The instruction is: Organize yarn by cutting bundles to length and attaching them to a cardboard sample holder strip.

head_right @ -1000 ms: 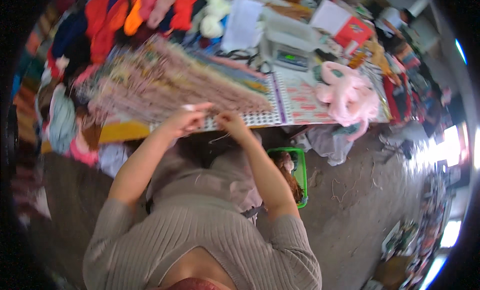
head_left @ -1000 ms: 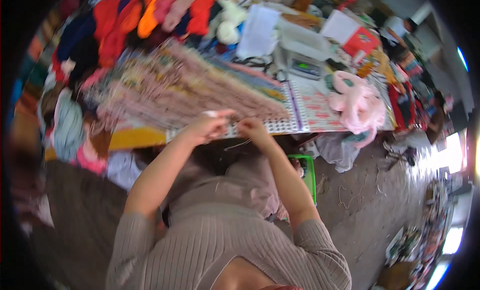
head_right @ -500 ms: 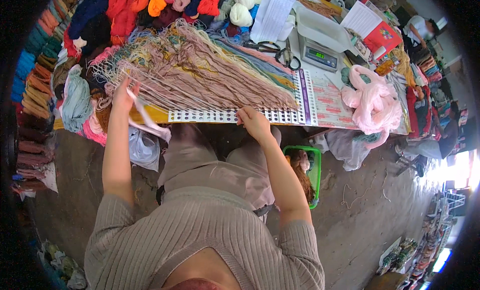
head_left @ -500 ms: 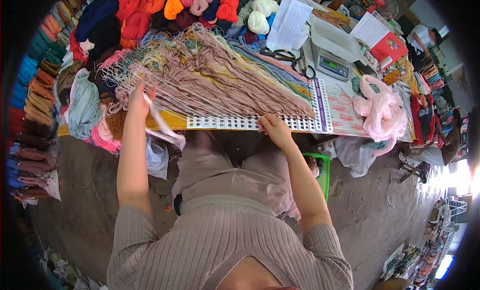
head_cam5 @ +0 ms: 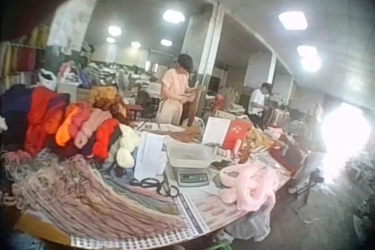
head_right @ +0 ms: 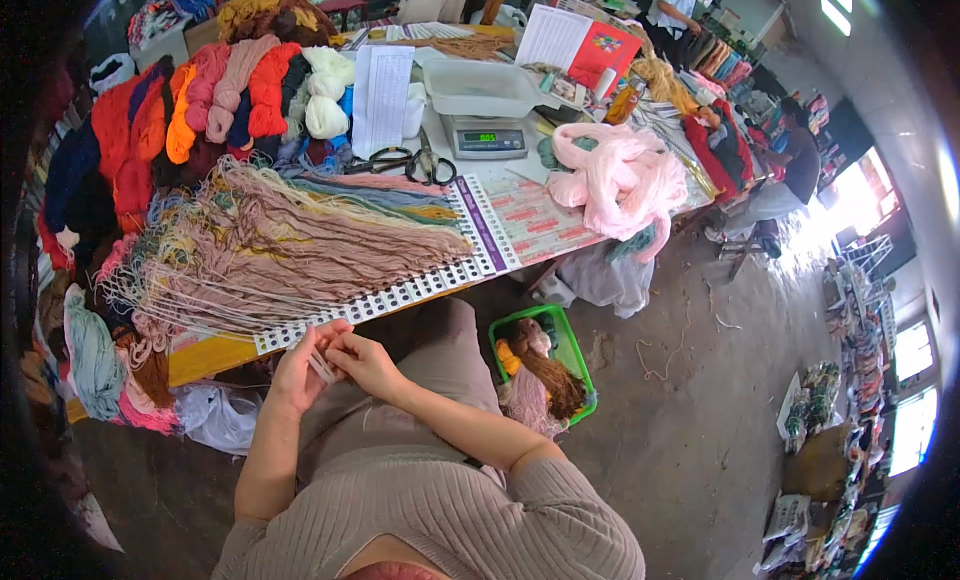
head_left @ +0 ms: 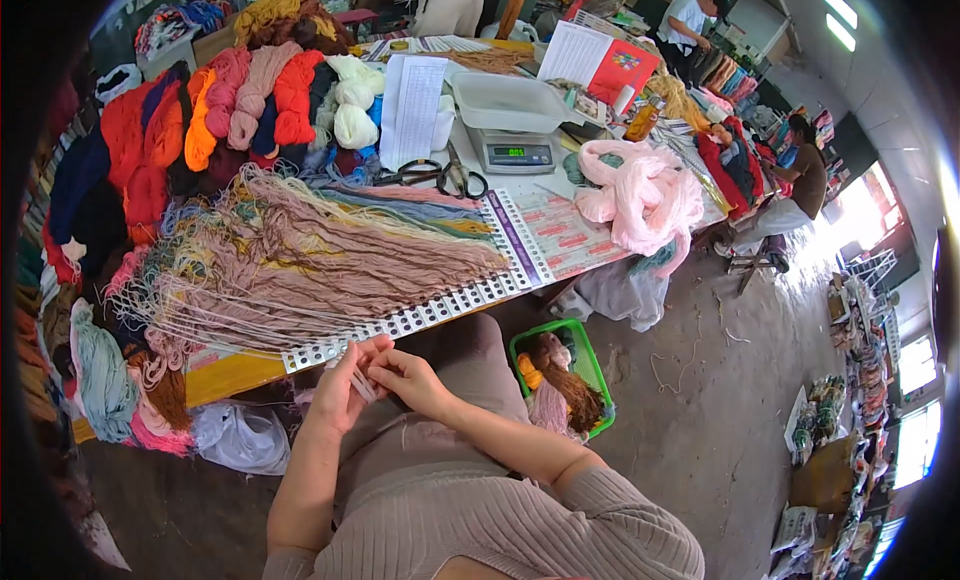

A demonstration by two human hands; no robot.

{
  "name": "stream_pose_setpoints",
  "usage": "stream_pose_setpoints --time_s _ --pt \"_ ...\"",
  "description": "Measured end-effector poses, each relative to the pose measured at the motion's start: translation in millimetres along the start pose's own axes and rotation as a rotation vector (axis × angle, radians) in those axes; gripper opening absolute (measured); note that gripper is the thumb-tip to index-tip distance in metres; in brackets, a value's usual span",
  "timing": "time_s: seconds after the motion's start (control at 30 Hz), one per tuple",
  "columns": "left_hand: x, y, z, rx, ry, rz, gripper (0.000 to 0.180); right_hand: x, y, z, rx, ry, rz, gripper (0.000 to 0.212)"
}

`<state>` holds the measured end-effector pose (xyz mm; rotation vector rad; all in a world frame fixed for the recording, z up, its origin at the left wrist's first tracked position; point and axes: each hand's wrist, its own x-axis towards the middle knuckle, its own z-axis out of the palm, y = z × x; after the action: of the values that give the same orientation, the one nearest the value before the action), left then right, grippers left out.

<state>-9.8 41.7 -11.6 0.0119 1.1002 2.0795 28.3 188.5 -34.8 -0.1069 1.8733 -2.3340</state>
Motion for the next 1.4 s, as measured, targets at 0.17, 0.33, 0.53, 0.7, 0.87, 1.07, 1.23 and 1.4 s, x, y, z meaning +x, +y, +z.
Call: stream_pose_setpoints --time_s 0.17,0.33,0.53,0.7,0.87,1.07,1.23,1.4 --pt "-5.4 4.8 5.3 -0.075 0.047 -0.016 0.050 0.8 -4.5 2.9 0.098 -0.017 0.051 0.011" --pt "-8.8 0.3 11.2 -0.057 0.063 0.011 0.050 -1.5 -0.6 1.7 -0.083 -0.072 0.014 0.011" --pt "-10.4 -2.5 0.8 -0.192 0.039 0.045 0.049 -3.6 -5.6 3.8 0.025 -0.046 0.003 0.014" --pt "-14.0 1.9 -4.0 -0.231 0.107 0.187 0.050 -3.5 -13.2 5.1 0.062 -0.079 0.015 0.014" --pt "-20.9 7.1 17.5 -0.061 0.080 0.117 0.051 -3.9 -17.9 10.0 -0.010 -0.101 0.031 0.008" --pt "-25.2 5.7 14.9 -0.129 0.148 0.147 0.051 -5.0 -9.1 5.9 0.041 -0.115 -0.027 0.011" --pt "-24.6 13.5 0.8 -0.285 0.274 0.270 0.051 -5.2 -28.8 2.3 0.084 -0.149 -0.283 0.013" --pt "-72.2 51.7 -77.6 -0.336 0.335 0.132 0.044 -29.9 -88.6 -105.9 0.962 0.067 -0.353 0.020"
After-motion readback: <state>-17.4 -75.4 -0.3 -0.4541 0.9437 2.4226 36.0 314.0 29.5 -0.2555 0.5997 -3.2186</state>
